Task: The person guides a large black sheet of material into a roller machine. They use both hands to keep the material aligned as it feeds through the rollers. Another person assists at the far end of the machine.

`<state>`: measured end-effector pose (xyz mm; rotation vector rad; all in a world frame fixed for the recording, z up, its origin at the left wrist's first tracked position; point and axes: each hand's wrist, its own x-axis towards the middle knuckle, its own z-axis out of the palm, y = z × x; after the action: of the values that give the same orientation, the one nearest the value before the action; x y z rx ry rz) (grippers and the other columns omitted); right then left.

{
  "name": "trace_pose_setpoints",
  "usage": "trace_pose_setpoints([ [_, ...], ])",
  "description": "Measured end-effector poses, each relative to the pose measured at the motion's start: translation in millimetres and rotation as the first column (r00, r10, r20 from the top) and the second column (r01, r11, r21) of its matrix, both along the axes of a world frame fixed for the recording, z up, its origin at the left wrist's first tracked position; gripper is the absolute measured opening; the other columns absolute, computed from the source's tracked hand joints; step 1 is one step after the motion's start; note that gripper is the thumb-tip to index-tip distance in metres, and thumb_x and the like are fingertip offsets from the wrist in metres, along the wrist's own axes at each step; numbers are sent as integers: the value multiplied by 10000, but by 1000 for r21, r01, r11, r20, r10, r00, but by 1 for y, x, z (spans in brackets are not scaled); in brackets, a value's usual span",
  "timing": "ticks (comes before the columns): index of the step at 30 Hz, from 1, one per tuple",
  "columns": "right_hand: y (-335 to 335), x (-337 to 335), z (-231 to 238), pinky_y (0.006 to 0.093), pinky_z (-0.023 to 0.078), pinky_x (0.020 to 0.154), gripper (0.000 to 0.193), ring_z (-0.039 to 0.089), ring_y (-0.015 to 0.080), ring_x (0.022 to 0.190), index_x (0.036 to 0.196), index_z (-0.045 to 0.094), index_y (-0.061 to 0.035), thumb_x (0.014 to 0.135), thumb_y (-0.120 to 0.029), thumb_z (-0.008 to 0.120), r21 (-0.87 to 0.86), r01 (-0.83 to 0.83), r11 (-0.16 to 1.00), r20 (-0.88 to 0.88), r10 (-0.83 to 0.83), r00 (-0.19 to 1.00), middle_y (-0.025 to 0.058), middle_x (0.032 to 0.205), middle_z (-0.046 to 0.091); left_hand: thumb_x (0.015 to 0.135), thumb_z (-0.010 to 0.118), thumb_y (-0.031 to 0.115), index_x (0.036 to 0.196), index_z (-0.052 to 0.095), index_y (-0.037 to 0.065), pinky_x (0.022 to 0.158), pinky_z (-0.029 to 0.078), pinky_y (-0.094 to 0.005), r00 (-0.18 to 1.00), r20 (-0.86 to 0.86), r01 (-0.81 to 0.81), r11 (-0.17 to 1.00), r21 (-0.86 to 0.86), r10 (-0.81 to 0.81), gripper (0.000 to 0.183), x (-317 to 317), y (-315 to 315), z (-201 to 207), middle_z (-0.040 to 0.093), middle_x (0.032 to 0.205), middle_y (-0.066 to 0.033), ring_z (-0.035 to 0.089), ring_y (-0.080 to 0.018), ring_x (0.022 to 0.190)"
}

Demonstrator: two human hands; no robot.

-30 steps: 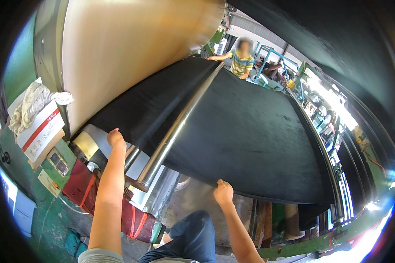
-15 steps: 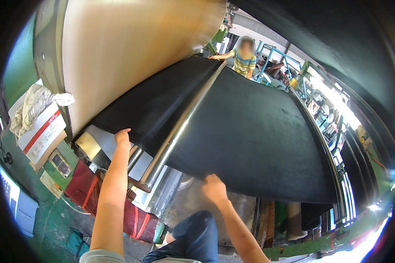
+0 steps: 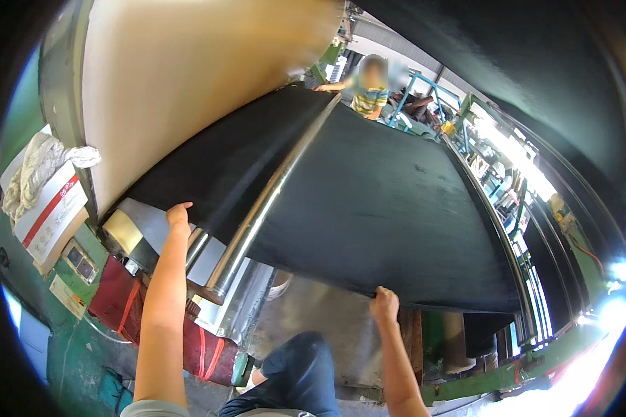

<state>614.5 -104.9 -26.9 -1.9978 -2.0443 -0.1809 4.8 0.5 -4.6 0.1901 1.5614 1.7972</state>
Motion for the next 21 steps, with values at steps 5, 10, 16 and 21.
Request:
trace_pose_setpoints([
  [5, -13, -45, 1, 442, 489, 801, 225, 622, 364, 881, 885, 648, 9, 700, -34, 528, 14, -10, 1000, -102, 11, 995, 197, 900, 664, 692, 633, 95, 678, 722, 126, 605, 470, -358, 999, -16, -45, 996, -76, 44, 95, -6, 6, -7, 666, 865, -113, 595, -240, 739],
  [10, -12, -78, 1, 437, 496, 765, 218, 629, 353, 841, 862, 638, 5, 665, -14, 547, 67, -121, 990, -154, 130, 980, 199, 855, 661, 720, 587, 104, 683, 713, 104, 662, 440, -339, 996, -47, -68, 996, 61, 71, 132, -41, 18, -42, 658, 827, -105, 585, -220, 771],
  [16, -5, -102, -4, 439, 494, 729, 176, 625, 356, 798, 828, 611, -14, 663, -15, 549, 101, -152, 983, -169, 168, 971, 184, 794, 647, 716, 560, 72, 699, 724, 83, 749, 458, -330, 997, 65, -51, 998, 19, 50, 165, -20, 11, -22, 659, 879, -126, 588, -224, 826],
  [21, 0, -126, 3, 442, 488, 719, 138, 619, 359, 780, 823, 592, -21, 697, -26, 535, 121, -225, 967, -190, 245, 951, 179, 787, 642, 728, 565, 88, 678, 711, 107, 577, 461, -338, 998, 27, -52, 999, 9, 52, 155, -6, -6, 1, 646, 825, -102, 579, -227, 684],
])
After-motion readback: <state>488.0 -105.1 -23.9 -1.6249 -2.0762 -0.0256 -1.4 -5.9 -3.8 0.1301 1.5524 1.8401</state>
